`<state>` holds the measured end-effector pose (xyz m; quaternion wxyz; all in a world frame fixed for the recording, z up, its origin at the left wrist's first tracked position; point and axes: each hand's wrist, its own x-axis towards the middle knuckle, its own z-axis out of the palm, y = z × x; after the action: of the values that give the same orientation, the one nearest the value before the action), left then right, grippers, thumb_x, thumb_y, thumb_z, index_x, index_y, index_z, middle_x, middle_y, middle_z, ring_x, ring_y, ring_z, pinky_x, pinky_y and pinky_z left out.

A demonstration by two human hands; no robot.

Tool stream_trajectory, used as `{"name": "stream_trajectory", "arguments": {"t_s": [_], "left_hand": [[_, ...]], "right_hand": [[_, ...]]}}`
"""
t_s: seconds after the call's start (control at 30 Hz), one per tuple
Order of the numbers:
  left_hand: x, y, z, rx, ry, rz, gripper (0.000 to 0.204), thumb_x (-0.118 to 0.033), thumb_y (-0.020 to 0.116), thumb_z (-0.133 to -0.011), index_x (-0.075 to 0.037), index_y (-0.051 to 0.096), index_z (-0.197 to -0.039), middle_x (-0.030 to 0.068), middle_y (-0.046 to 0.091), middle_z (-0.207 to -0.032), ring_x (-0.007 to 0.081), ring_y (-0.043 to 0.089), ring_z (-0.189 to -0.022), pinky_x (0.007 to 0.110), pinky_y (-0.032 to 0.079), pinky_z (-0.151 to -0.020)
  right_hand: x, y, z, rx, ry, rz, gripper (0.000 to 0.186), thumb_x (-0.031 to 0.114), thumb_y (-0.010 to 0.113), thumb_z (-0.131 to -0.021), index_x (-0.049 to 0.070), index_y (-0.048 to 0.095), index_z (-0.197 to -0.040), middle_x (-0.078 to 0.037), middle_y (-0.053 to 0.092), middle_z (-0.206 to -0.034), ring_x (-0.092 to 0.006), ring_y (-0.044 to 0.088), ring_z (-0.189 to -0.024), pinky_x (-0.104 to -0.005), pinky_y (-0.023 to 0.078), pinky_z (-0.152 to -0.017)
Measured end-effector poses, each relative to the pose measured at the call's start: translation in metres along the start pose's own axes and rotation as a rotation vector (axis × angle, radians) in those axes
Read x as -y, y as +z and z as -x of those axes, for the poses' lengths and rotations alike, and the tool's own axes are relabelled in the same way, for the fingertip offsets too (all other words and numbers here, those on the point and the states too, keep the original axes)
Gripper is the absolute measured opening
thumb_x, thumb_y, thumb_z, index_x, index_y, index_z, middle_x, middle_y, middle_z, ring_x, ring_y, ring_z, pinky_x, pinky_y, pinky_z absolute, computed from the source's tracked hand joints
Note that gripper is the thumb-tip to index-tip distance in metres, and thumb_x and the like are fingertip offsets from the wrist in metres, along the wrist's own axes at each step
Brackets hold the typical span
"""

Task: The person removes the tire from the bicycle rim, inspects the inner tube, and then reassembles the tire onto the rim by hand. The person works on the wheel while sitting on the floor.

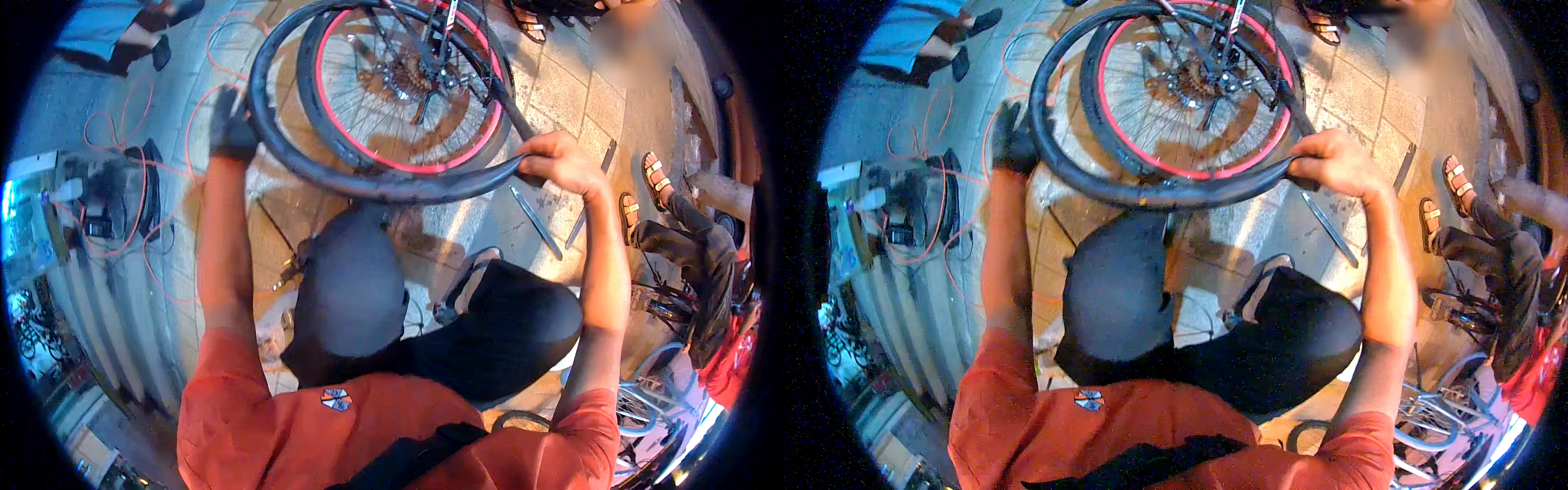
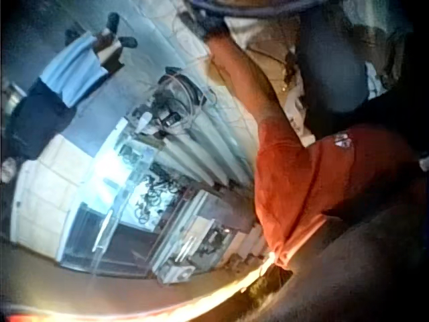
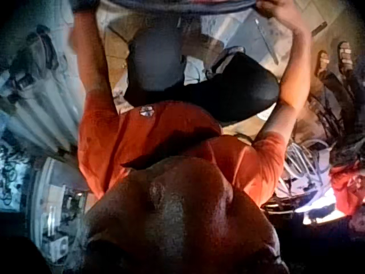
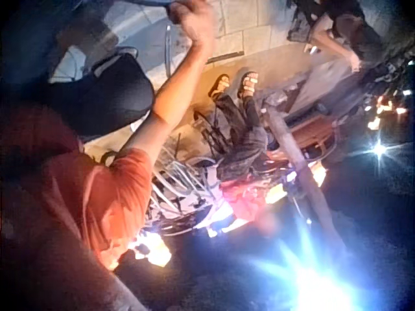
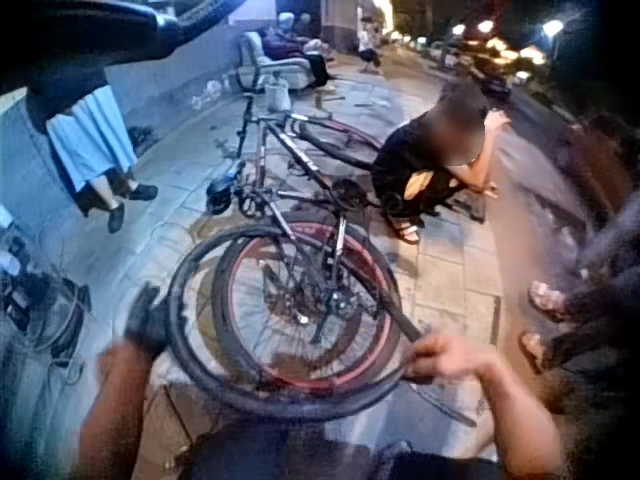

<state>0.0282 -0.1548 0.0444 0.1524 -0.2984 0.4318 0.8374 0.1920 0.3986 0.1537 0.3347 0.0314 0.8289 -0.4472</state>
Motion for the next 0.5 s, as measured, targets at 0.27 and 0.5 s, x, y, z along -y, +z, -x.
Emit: {"name": "stream_trajectory", "arguments": {"t_s": [0.27, 0.5], "left_hand": [[0.047, 0.062, 0.088, 0.452, -0.028, 0.128, 0.043, -0.038, 0.071, -0.099, -0.006, 0.064, -0.127, 0.0122, 0.070, -0.117, 0.0311, 0.067, -0.111, 0.051, 0.054, -0.103], [0.038, 0.097, 0.075, 0.359, -0.099, 0.037, 0.038, -0.043, 0.078, -0.094, -0.010, 0.068, -0.110, 0.0109, 0.072, -0.102, 0.0300, 0.069, -0.097, 0.046, 0.059, -0.095]], "right_hand": [[-0.026, 0.001, 0.049, -0.308, -0.014, -0.099, 0.024, 0.024, 0.065, -0.087, 0.002, 0.074, -0.085, 0.000, 0.066, -0.072, -0.0109, 0.058, -0.066, -0.0284, 0.047, -0.064], [0.010, 0.033, 0.134, -0.357, -0.057, -0.069, 0.027, 0.028, 0.063, -0.079, 0.004, 0.066, -0.067, 0.002, 0.056, -0.064, -0.0109, 0.049, -0.060, -0.0293, 0.038, -0.057]]}}
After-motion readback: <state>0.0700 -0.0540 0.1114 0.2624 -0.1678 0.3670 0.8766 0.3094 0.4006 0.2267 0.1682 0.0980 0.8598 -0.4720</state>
